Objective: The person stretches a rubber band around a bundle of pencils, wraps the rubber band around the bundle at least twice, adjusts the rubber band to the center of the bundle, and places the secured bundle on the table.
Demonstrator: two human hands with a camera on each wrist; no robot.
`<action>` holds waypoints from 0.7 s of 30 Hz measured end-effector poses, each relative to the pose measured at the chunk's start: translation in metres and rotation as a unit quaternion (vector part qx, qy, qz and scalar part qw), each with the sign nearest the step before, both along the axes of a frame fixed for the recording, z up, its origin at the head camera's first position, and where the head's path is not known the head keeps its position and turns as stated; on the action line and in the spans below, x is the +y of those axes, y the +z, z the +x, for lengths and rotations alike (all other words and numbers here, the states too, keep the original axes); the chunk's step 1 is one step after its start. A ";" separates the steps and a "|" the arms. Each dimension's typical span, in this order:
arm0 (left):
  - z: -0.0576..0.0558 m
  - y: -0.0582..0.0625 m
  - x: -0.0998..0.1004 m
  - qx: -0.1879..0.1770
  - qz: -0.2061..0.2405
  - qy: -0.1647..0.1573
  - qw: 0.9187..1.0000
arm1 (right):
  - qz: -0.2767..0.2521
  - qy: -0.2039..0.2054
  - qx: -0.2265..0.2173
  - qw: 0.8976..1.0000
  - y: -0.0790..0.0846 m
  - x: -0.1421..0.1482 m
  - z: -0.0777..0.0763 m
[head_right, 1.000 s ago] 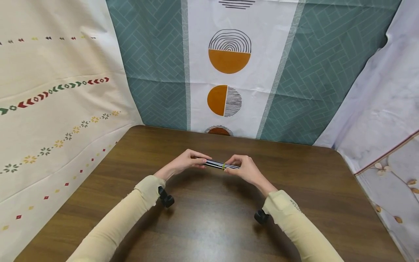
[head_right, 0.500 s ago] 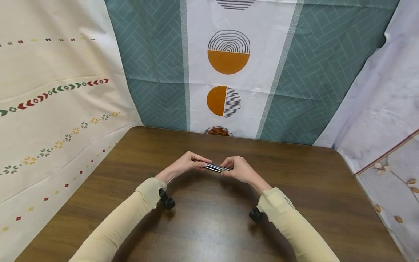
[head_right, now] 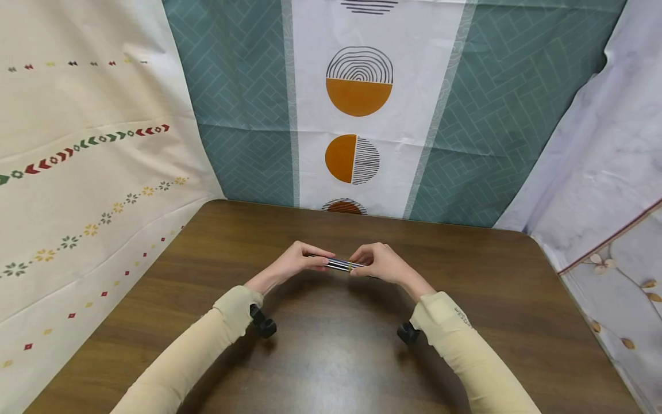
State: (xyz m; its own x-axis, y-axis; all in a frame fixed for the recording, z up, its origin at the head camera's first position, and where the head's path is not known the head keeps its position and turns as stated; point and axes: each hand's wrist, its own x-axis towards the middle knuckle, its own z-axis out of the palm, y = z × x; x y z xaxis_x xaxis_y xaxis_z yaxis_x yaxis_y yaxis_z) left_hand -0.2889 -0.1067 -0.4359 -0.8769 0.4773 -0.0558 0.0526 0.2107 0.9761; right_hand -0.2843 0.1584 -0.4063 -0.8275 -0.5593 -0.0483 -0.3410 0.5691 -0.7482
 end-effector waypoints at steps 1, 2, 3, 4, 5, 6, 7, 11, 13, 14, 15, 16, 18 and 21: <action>0.000 0.000 -0.001 -0.003 0.004 0.004 1.000 | 0.001 0.001 0.000 1.000 0.001 0.002 0.000; 0.001 0.000 -0.002 -0.005 0.007 0.006 1.000 | 0.001 0.002 0.000 1.000 0.001 0.004 -0.001; 0.001 0.000 -0.003 -0.007 0.008 0.009 1.000 | -0.002 0.003 -0.001 1.000 0.001 0.005 -0.001; 0.001 0.001 -0.004 -0.009 0.009 0.010 1.000 | -0.006 0.003 -0.001 1.000 0.001 0.007 -0.001; 0.001 0.001 -0.005 -0.009 0.009 0.010 1.000 | -0.009 0.003 -0.003 1.000 0.004 0.006 0.001; 0.001 0.001 -0.006 -0.009 0.008 0.009 1.000 | -0.014 0.004 -0.004 1.000 0.004 0.007 0.001; 0.001 0.001 -0.006 -0.006 0.005 0.006 1.000 | -0.017 0.004 -0.005 1.000 0.004 0.007 0.001; 0.000 0.002 -0.008 0.010 -0.015 -0.006 1.000 | -0.020 -0.002 -0.013 1.000 0.002 0.007 0.001; 0.000 0.005 -0.009 0.031 -0.044 -0.015 0.998 | -0.020 0.001 -0.013 1.000 -0.001 0.008 -0.001; 0.000 0.006 -0.009 0.045 -0.062 -0.019 0.997 | -0.020 0.003 -0.013 1.000 -0.001 0.008 -0.001; 0.001 0.007 -0.009 0.061 -0.084 -0.026 0.994 | -0.020 0.007 -0.012 1.000 -0.001 0.008 -0.002; 0.001 0.009 -0.009 0.078 -0.108 -0.032 0.991 | -0.020 0.013 -0.009 1.000 -0.002 0.008 -0.002; 0.002 0.012 -0.008 0.108 -0.152 -0.044 0.981 | -0.018 0.025 -0.001 1.000 -0.002 0.007 -0.003; 0.004 0.016 -0.005 0.138 -0.207 -0.059 0.967 | -0.011 0.033 0.008 0.999 -0.003 0.005 -0.005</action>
